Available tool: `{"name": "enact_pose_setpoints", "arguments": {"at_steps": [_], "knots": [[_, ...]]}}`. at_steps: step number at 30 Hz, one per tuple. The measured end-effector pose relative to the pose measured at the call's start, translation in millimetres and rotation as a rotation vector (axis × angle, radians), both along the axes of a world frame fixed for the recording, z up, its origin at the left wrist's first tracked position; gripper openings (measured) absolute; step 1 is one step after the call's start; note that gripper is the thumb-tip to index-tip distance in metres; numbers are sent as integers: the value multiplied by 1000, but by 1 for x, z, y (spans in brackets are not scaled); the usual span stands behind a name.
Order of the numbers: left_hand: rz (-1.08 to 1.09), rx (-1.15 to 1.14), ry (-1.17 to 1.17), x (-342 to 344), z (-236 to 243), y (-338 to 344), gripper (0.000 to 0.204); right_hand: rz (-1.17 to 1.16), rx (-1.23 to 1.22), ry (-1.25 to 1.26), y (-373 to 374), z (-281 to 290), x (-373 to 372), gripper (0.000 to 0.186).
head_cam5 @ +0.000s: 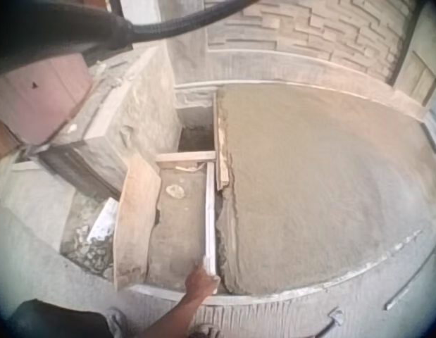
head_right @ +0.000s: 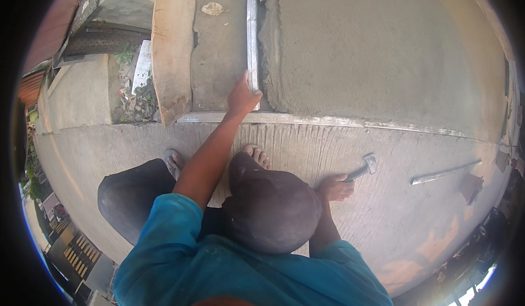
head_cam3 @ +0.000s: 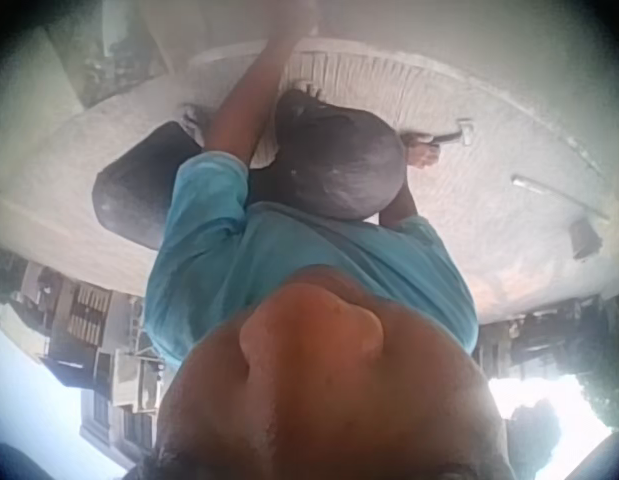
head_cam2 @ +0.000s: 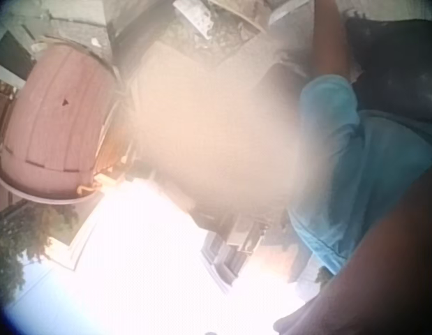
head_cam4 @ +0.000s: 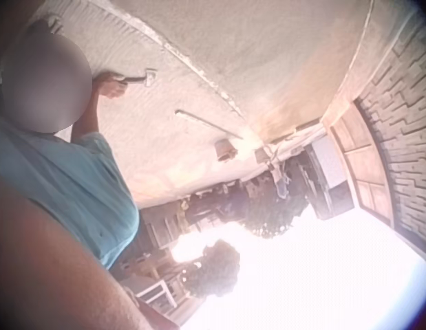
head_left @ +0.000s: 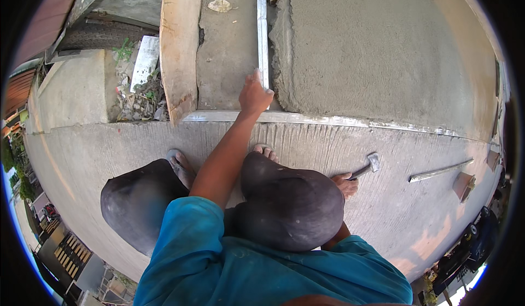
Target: The person walks across a concrete rooftop and kneels to repair a damaged section. Using a hammer and a wooden board, they repeatedly strike and scrape the concrete edge to remove loose material and shape the surface.
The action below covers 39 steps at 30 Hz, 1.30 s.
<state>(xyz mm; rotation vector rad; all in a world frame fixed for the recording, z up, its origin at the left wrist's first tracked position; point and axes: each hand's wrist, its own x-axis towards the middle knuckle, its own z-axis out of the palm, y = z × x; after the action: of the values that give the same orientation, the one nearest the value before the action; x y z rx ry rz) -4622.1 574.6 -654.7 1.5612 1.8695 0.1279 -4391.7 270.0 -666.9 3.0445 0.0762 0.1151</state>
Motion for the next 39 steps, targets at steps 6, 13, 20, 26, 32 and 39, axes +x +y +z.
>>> {"name": "enact_pose_setpoints", "arguments": {"at_steps": [6, 13, 20, 26, 32, 39], "knots": [[-34, -48, 35, -4, 2, 2, 84, 19, -29, -6, -4, -6, 0, 49], [-51, -118, -5, -7, 12, 3, 81, 13, -17, -6, -7, -9, 1, 50], [-102, -98, 21, -14, 6, 0, 85, 51, 8, -17, -9, -11, 2, 49], [-118, -112, -4, -9, 17, 5, 86, 42, 56, -32, -8, -7, 0, 49], [110, 140, -218, -6, 25, 8, 70, 39, 54, -14, -7, -9, -1, 47], [-321, 435, -1343, 18, 214, 5, 28, -21, 40, 9, -2, -1, -2, 45]]}}
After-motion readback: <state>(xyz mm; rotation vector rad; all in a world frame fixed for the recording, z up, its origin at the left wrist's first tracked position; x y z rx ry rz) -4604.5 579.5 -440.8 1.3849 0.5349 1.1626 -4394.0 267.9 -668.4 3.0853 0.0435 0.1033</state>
